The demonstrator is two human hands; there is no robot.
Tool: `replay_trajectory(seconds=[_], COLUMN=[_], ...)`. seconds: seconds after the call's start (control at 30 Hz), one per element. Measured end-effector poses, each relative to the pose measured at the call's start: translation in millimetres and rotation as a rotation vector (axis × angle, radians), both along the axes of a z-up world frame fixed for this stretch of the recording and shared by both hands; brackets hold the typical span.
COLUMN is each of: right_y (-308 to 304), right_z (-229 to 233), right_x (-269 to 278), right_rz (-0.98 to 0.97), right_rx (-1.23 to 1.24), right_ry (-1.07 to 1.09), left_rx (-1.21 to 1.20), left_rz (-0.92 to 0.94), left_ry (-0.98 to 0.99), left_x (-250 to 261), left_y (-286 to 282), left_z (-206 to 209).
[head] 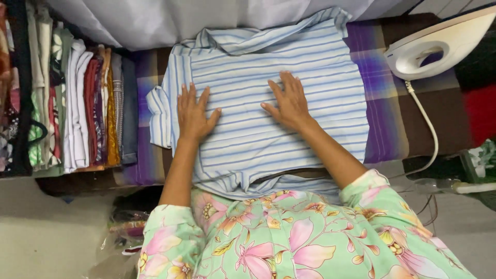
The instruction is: The person irons a blue and white striped shirt on an ironing board, smoothing the body and sleeves with a white iron. After ironing, the person folds the shirt neatly and places it on a stack of other folded clothes.
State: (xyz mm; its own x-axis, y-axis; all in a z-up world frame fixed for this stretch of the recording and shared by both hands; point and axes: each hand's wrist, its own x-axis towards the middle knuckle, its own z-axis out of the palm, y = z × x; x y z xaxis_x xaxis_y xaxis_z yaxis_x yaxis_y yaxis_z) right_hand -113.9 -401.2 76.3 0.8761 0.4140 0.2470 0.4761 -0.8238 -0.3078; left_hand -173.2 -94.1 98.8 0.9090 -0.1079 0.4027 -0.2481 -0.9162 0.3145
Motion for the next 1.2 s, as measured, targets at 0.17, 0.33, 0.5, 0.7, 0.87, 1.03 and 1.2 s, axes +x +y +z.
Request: replay_trajectory(seconds=[0.17, 0.33, 0.5, 0.7, 0.87, 1.03, 1.2], right_y=[-31.6, -107.7, -118.8, -114.3, -69.9, -15.0, -36.7], right_z=[-13.6, 8.5, 7.8, 15.5, 45.9, -2.9, -7.6], right_x=[68.5, 84.6, 89.7, 93.6, 90.3, 19.3, -1.7], right_rz=[-0.061, -0.368, -0.444, -0.456, -0.448, -0.105, -0.205], right_rx=[-0.161, -0.244, -0.250, -0.278, -0.495, -0.146, -0.068], right_ry=[0.178, 0.254, 0.310, 0.381, 0.353, 0.046, 0.102], left_rx=[0.217, 0.161, 0.140, 0.141, 0.206, 0.171, 0.184], left_rz=[0.194, 0.204, 0.211, 0.208, 0.159, 0.202, 0.181], left_ry=[0.427, 0.457, 0.488, 0.446, 0.414, 0.394, 0.308], left_x=[44.6, 39.4, 42.0, 42.7, 45.2, 44.9, 42.0], left_y=[21.2, 11.7, 12.5, 16.1, 20.8, 18.9, 23.3], left_z=[-31.3, -7.0, -9.1, -22.3, -34.3, -35.6, -50.2])
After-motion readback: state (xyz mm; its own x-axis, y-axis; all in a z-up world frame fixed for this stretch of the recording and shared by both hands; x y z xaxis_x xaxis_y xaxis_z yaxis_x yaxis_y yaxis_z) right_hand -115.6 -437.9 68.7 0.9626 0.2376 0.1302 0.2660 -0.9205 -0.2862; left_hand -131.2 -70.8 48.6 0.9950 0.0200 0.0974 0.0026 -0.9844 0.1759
